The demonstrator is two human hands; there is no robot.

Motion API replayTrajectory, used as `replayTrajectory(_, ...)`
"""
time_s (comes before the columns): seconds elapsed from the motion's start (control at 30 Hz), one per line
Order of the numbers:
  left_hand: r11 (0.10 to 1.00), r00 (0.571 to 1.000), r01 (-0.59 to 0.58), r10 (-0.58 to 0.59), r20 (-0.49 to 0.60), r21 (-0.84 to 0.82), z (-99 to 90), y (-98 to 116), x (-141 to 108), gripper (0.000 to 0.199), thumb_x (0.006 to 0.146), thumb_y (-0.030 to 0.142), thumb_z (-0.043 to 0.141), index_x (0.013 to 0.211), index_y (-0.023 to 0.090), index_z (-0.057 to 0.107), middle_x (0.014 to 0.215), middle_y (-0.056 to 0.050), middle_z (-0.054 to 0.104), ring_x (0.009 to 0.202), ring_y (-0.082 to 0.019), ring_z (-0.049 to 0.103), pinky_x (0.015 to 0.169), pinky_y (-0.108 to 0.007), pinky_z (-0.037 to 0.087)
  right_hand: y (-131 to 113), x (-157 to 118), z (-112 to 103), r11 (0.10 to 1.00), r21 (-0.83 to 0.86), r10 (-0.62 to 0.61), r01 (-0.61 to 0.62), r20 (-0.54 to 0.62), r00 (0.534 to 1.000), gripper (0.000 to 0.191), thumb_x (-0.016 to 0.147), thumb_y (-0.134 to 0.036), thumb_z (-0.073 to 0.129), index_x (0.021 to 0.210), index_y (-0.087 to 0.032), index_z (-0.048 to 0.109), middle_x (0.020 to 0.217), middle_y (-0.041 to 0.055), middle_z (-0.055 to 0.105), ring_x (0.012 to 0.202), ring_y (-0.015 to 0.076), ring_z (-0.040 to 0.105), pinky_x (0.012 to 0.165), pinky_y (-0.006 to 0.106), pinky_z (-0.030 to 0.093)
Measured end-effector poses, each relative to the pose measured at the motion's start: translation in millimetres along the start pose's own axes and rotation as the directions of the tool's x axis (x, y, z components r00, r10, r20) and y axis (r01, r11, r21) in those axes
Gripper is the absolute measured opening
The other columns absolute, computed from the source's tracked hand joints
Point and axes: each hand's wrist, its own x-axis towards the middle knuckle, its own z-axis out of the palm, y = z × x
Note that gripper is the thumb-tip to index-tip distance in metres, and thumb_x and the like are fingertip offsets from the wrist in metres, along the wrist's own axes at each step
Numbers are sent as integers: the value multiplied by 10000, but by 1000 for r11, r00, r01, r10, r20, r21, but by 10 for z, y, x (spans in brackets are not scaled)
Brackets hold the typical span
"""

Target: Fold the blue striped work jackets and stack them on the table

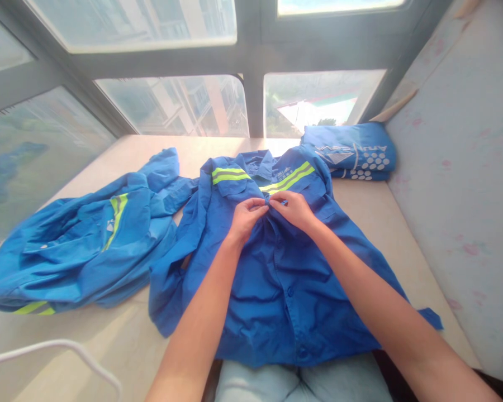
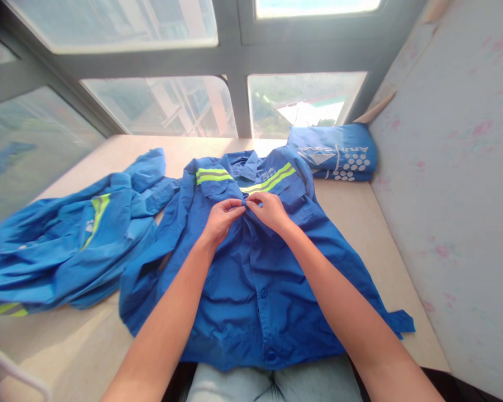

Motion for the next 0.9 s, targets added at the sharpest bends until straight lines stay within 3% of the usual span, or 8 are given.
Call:
replayTrajectory(0.6,962,989,57,-91,-119,-268,127,-7,-72,378,517,292,925,801,141,727,728,-8,706,653,-105,628,663,-235,496,29,-33,143,998,30,-43,49,-175,984,72,830,-249,658,807,-217,718,848,25,754,782,173,689,716,268,535)
replayTrajectory(0.9,975,985,29,-65,-161,-220,160,-14,-52,355,522,312,925,780,142,750,717,-14,720,646,-109,630,651,-236,495,56,-103,131,994,76,-59,75,-190,980,116,838,-245,630,880,-209,731,862,39,748,777,172,688,648,256,524)
